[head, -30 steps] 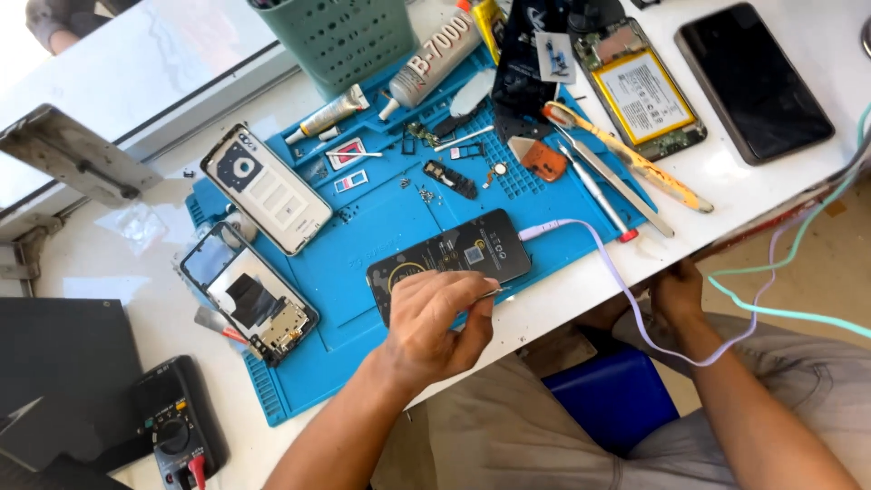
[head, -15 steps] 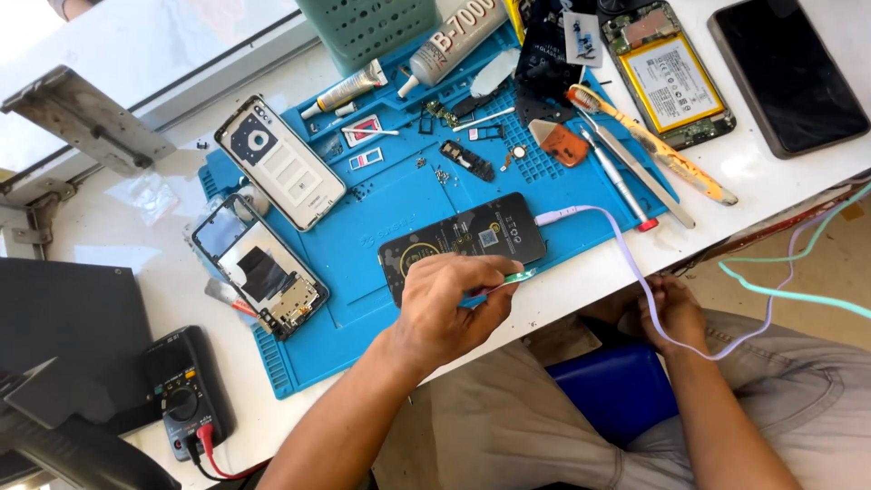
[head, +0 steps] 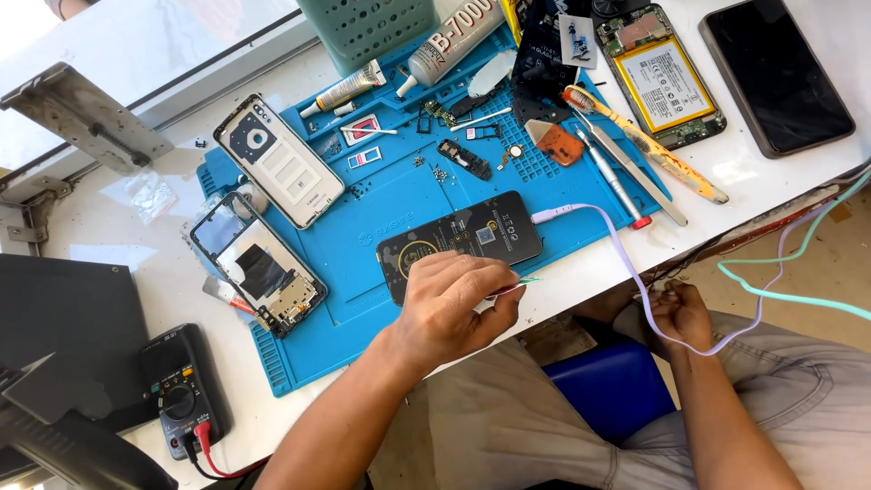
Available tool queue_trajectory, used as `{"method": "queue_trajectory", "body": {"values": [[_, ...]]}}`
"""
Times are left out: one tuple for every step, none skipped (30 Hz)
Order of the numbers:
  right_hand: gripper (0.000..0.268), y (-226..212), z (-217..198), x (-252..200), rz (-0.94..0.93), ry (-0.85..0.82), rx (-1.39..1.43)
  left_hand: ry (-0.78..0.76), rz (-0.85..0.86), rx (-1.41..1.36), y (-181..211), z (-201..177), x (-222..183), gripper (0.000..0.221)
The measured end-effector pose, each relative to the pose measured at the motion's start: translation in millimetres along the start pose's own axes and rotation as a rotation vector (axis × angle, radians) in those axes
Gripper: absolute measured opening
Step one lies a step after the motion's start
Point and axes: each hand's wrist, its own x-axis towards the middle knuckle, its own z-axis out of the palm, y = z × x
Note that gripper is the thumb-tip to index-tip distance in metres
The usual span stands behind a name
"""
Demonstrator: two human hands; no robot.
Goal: Testing a replacement mobile phone screen by peeling off protective stickers and checking touch responsiveness.
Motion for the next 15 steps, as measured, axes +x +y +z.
{"method": "queue_trajectory", "body": {"values": [[0.033, -3.1, 1.3, 0.7, -0.02, -0.111, 0.032, 0.005, 0.008, 0.007, 0.4, 0.5, 0.4, 0.009], [0.059, -6.0, 3.9, 2.2, -0.039, -0.224, 0.063, 0.012, 0.017, 0.016, 0.5, 0.6, 0.8, 0.009], [0.059, -9.5, 11.8, -9.6, -0.041, -0.226, 0.064, 0.013, 0.019, 0.016, 0.7, 0.5, 0.8, 0.009], [0.041, -12.8, 21.1, -20.9, 0.009, -0.185, 0.035, 0.012, 0.018, 0.015, 0.7, -0.2, 1.1, 0.008], [0.027, -15.9, 30.4, -32.3, 0.059, -0.144, 0.006, 0.011, 0.018, 0.015, 0.5, -0.9, 1.4, 0.008], [0.027, -10.9, 22.9, -25.0, 0.061, -0.147, 0.004, 0.013, 0.018, 0.018, 0.3, -1.4, 1.7, 0.008], [0.036, -5.8, 15.3, -17.3, 0.035, -0.117, 0.036, 0.008, 0.018, 0.021, -0.1, -1.6, 1.7, 0.008], [0.05, -0.2, 4.9, -11.1, 0.008, -0.083, 0.068, 0.001, 0.016, 0.022, 0.0, -1.4, 1.2, 0.008], [0.05, 2.3, 7.7, -19.7, 0.01, -0.082, 0.067, 0.0, 0.015, 0.022, 0.9, -0.4, 0.2, 0.008], [0.036, 4.8, 12.9, -26.9, 0.04, -0.07, -0.035, -0.002, -0.001, 0.019, 0.9, 0.2, 0.1, 0.007], [0.023, 7.4, 18.2, -34.3, 0.071, -0.058, -0.137, -0.003, -0.017, 0.016, 1.0, 0.6, 0.2, 0.007], [0.023, 13.6, 14.5, -45.5, 0.071, -0.059, -0.138, -0.003, -0.017, 0.018, 3.5, -0.2, 1.6, 0.007], [0.017, 20.0, 11.1, -57.3, 0.033, -0.13, -0.446, 0.0, -0.061, -0.02, 6.0, -1.6, 3.2, 0.005], [0.015, 26.2, 15.0, -64.4, -0.012, -0.213, -0.753, 0.009, -0.1, -0.049, 6.6, -4.1, 6.8, 0.005], [0.015, 28.3, 18.9, -85.1, -0.015, -0.227, -0.754, 0.015, -0.095, -0.038, 4.7, -3.1, 5.3, 0.005]]}}
